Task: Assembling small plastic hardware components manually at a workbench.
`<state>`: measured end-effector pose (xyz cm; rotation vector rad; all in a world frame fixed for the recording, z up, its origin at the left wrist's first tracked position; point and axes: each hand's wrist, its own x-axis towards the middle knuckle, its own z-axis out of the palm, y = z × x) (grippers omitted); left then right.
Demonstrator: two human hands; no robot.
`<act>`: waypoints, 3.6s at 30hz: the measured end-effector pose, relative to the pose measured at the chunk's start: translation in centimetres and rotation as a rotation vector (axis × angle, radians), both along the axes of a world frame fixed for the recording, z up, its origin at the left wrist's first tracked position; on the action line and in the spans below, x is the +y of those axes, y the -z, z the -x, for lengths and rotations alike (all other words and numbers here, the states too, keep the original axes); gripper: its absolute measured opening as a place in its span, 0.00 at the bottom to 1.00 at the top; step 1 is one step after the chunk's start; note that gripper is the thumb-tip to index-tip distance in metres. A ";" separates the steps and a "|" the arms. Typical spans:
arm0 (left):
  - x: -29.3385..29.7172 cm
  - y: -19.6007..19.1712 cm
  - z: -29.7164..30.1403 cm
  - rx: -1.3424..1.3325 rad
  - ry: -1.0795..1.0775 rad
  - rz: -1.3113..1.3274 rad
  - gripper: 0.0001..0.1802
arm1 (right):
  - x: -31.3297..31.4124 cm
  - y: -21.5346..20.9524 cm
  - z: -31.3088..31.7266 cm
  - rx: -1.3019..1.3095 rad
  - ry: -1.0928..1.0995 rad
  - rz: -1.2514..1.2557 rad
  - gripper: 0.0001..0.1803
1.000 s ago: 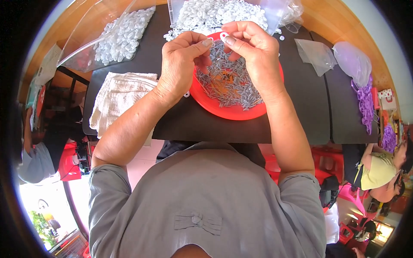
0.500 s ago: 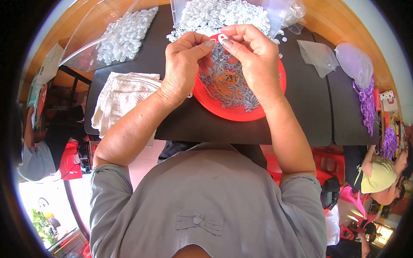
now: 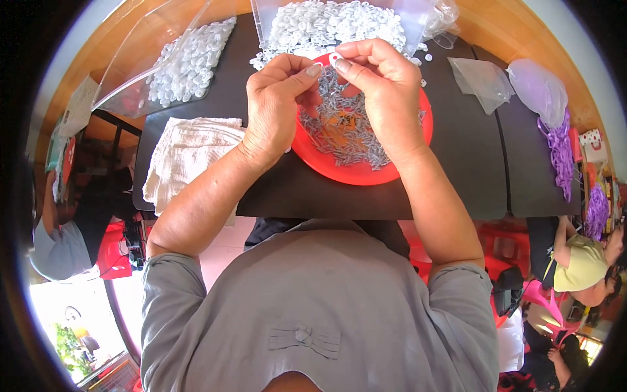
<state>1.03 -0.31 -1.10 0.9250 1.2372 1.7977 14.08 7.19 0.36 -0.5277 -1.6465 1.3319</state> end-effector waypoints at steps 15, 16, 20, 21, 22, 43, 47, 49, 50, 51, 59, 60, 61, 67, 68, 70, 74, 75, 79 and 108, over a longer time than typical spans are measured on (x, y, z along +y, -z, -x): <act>0.0 0.2 0.1 -0.058 0.025 0.003 0.06 | 0.4 0.2 0.2 -0.060 -0.113 0.142 0.08; 0.0 0.1 0.2 -0.063 0.044 -0.018 0.06 | 0.6 0.2 0.0 -0.057 -0.108 0.143 0.08; 0.1 -0.5 0.2 -0.110 0.124 -0.095 0.07 | 1.8 -0.3 -1.0 -0.081 -0.271 0.237 0.10; 0.0 -0.7 0.3 -0.106 0.127 -0.094 0.07 | 2.0 -0.5 -1.2 -0.089 -0.303 0.246 0.11; 0.0 -0.9 0.4 -0.066 0.169 -0.104 0.09 | 2.2 -0.7 -1.6 -0.085 -0.300 0.246 0.11; -1.4 -1.1 0.3 0.138 0.313 -0.303 0.08 | 1.3 -0.8 -2.0 -0.073 -0.574 0.479 0.12; -1.3 -1.0 0.6 0.218 0.293 -0.308 0.08 | 1.3 -0.4 -1.9 -0.027 -0.618 0.528 0.11; -1.2 -1.2 0.6 0.205 0.291 -0.288 0.08 | 1.2 -0.3 -1.8 -0.004 -0.626 0.556 0.11; -1.2 -1.2 0.6 0.197 0.288 -0.273 0.08 | 1.1 -0.2 -1.8 0.012 -0.631 0.562 0.11; -1.1 -1.2 0.7 0.212 0.281 -0.281 0.08 | 1.1 -0.2 -1.7 0.029 -0.636 0.564 0.11; -0.5 -0.8 0.1 0.159 0.236 -0.313 0.10 | 0.9 -1.2 -1.7 -0.072 -0.458 0.401 0.11; -0.5 -0.8 0.0 0.154 0.228 -0.348 0.11 | 0.9 -1.3 -1.8 -0.106 -0.442 0.349 0.11; -0.5 -0.7 0.1 0.156 0.230 -0.347 0.11 | 0.9 -1.4 -1.9 -0.104 -0.441 0.350 0.11; -1.1 -0.9 0.6 0.288 0.228 -0.289 0.11 | 0.8 -1.0 -1.8 -0.040 -0.534 0.505 0.10; -1.2 -1.2 0.5 0.286 0.237 -0.289 0.11 | 0.9 -0.9 -1.8 -0.035 -0.544 0.519 0.10; -1.3 -1.4 0.4 0.284 0.246 -0.289 0.11 | 1.0 -0.9 -1.9 -0.030 -0.554 0.533 0.10; -1.4 -1.5 0.4 0.227 0.271 -0.295 0.10 | 0.9 -0.8 -1.7 -0.012 -0.589 0.569 0.10; -1.4 -1.5 0.4 0.217 0.279 -0.305 0.10 | 0.9 -0.7 -1.7 -0.012 -0.591 0.569 0.10; -1.2 -1.1 0.7 0.273 0.281 -0.308 0.10 | 1.4 -0.1 -1.7 0.018 -0.629 0.603 0.08; -0.6 -0.2 0.9 0.471 0.112 -0.362 0.12 | 1.0 -1.3 -1.9 -0.148 -0.425 0.291 0.11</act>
